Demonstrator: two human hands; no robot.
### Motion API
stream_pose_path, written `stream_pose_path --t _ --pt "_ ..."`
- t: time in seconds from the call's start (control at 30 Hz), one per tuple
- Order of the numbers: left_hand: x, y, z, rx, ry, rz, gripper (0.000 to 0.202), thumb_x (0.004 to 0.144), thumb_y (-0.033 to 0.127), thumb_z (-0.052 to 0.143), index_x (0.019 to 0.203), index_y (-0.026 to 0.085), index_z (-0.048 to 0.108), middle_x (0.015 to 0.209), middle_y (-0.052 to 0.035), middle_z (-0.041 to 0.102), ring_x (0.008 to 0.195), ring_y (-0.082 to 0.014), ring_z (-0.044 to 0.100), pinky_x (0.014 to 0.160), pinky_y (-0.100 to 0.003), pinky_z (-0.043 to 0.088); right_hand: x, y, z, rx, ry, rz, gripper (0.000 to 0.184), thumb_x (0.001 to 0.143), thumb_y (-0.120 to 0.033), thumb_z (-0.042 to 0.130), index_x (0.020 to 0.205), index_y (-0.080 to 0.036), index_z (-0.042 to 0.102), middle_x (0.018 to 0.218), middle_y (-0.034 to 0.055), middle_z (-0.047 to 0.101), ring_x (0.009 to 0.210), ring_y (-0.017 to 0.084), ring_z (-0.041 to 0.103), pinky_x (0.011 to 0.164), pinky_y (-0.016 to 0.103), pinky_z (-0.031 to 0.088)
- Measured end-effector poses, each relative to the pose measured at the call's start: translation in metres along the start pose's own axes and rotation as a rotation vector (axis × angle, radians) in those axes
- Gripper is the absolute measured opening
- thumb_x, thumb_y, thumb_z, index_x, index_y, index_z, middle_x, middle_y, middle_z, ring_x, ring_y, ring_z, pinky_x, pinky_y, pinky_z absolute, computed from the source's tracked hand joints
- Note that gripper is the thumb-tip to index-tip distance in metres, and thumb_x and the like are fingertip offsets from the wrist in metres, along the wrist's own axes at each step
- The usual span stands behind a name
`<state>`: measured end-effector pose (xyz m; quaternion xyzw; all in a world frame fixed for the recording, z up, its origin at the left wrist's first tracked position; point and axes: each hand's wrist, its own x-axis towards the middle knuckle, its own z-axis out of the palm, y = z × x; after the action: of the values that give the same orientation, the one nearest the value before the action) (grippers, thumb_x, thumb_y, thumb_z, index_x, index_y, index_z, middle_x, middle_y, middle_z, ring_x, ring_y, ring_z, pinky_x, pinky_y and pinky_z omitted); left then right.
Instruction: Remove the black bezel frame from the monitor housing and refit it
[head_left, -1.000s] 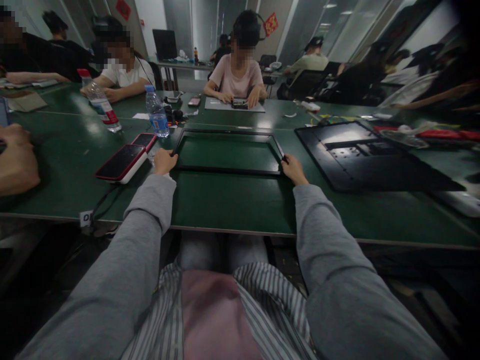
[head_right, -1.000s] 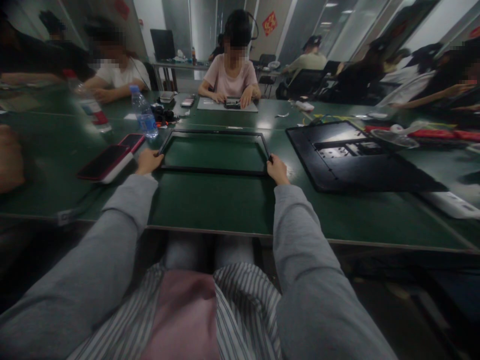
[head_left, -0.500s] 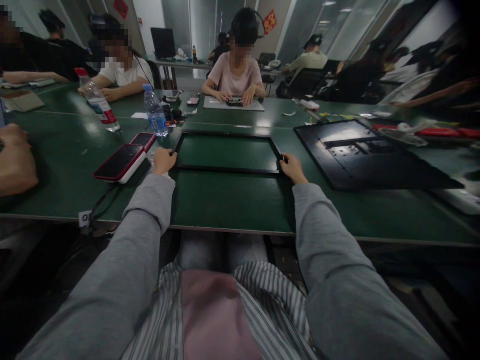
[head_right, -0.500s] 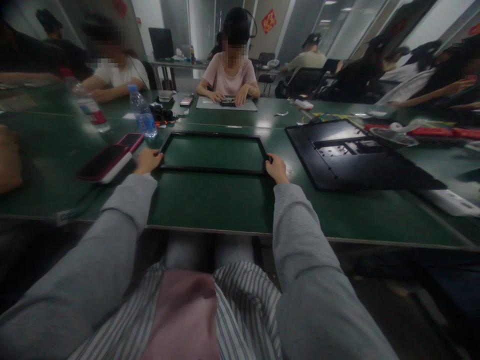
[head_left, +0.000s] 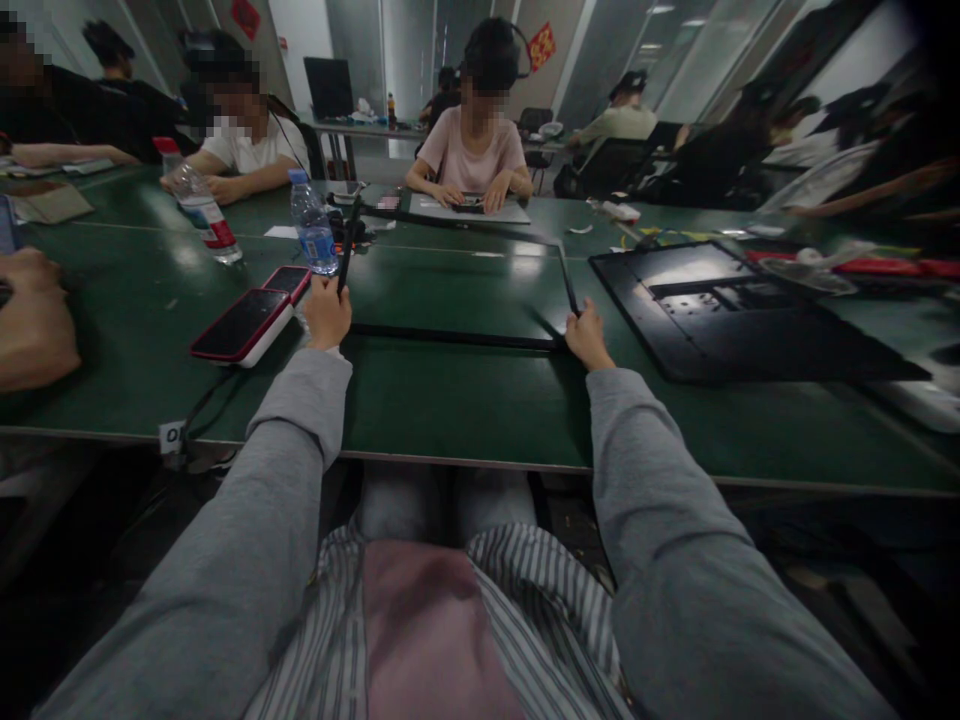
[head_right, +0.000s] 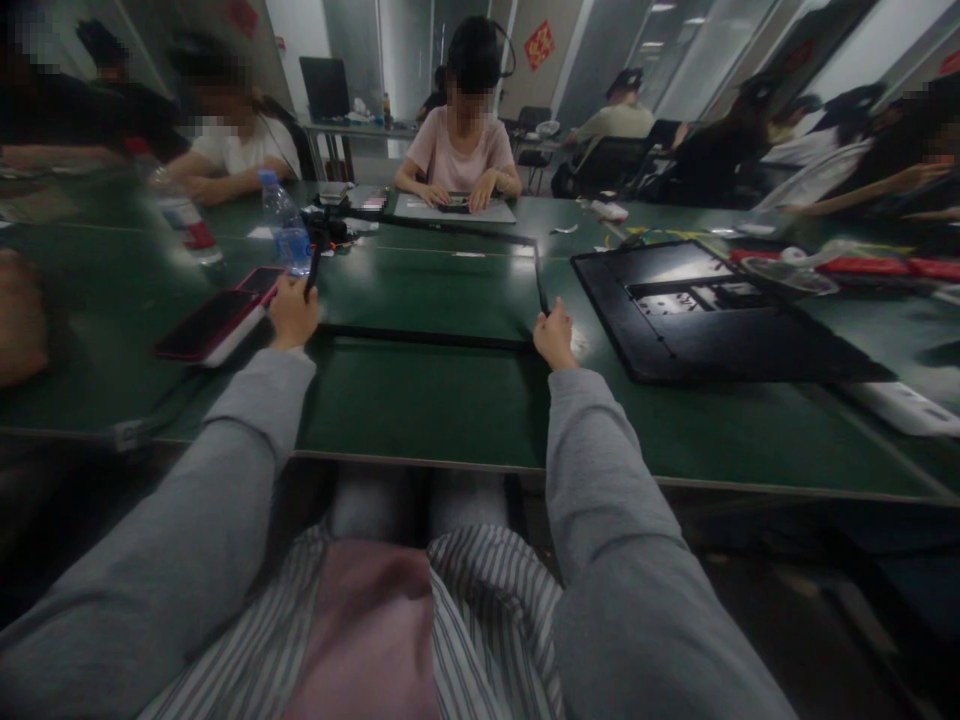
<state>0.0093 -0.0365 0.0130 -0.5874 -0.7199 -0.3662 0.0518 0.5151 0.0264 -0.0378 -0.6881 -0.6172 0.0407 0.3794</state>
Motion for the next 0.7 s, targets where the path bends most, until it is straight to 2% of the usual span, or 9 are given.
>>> stream_pose_path --t 0.1,0.17,0.23,0.33,0.4,0.57,0.7 --pt "0.001 0.003 -0.003 -0.100 0.155 0.031 0.049 0.108 0.044 0.041 0.145 0.017 0.060 0.145 -0.0221 0.057 0.136 -0.0393 0.059 0.115 -0.055 0.047 -0.003 -0.006 -0.003 0.022 0.077 -0.027 0.063 0.105 -0.048 0.036 0.154 -0.010 0.043 0.144 0.0287 0.060 0.136 0.039 0.058 0.118 0.065 0.040" --pt "0.003 0.003 -0.002 -0.146 0.232 0.055 0.050 0.110 0.044 0.037 0.148 0.018 0.056 0.148 -0.0209 0.056 0.141 -0.0361 0.056 0.118 -0.051 0.046 -0.004 -0.007 -0.004 0.058 0.074 -0.004 0.059 0.107 -0.048 0.030 0.150 -0.012 0.044 0.133 0.0259 0.067 0.125 0.036 0.064 0.113 0.060 0.047" --pt "0.004 0.002 0.000 -0.171 0.250 0.063 0.050 0.110 0.044 0.035 0.149 0.020 0.054 0.150 -0.0198 0.057 0.143 -0.0334 0.056 0.118 -0.049 0.046 -0.005 -0.006 -0.004 0.102 0.044 0.033 0.057 0.108 -0.049 0.026 0.148 -0.011 0.043 0.118 0.0228 0.072 0.111 0.033 0.069 0.105 0.053 0.052" --pt "0.005 0.001 0.004 -0.181 0.166 0.040 0.051 0.110 0.046 0.035 0.151 0.019 0.052 0.147 -0.0198 0.062 0.140 -0.0331 0.060 0.116 -0.049 0.048 -0.006 -0.004 -0.004 0.139 0.035 0.061 0.057 0.109 -0.052 0.028 0.147 -0.011 0.042 0.110 0.0205 0.073 0.102 0.029 0.070 0.099 0.046 0.055" --pt "0.006 0.000 0.006 -0.174 0.114 0.027 0.052 0.110 0.045 0.036 0.151 0.019 0.052 0.146 -0.0194 0.064 0.139 -0.0329 0.061 0.116 -0.049 0.048 -0.006 -0.004 -0.003 0.120 0.034 0.074 0.053 0.108 -0.049 0.032 0.144 -0.012 0.045 0.110 0.0204 0.073 0.104 0.030 0.069 0.099 0.047 0.054" --pt "0.008 -0.009 0.014 -0.090 0.059 -0.004 0.049 0.108 0.037 0.037 0.148 0.015 0.056 0.147 -0.0200 0.065 0.137 -0.0332 0.062 0.116 -0.047 0.048 -0.001 0.001 0.002 -0.022 0.003 0.074 0.041 0.100 -0.036 0.044 0.130 -0.011 0.058 0.115 0.0242 0.068 0.118 0.038 0.063 0.107 0.056 0.049" --pt "0.009 -0.018 0.022 0.003 -0.087 -0.063 0.045 0.106 0.035 0.043 0.140 0.015 0.064 0.139 -0.0200 0.070 0.132 -0.0352 0.064 0.113 -0.049 0.049 -0.001 0.007 0.006 -0.163 -0.022 0.066 0.037 0.091 -0.026 0.050 0.119 -0.007 0.065 0.128 0.0305 0.062 0.131 0.044 0.052 0.113 0.067 0.039"
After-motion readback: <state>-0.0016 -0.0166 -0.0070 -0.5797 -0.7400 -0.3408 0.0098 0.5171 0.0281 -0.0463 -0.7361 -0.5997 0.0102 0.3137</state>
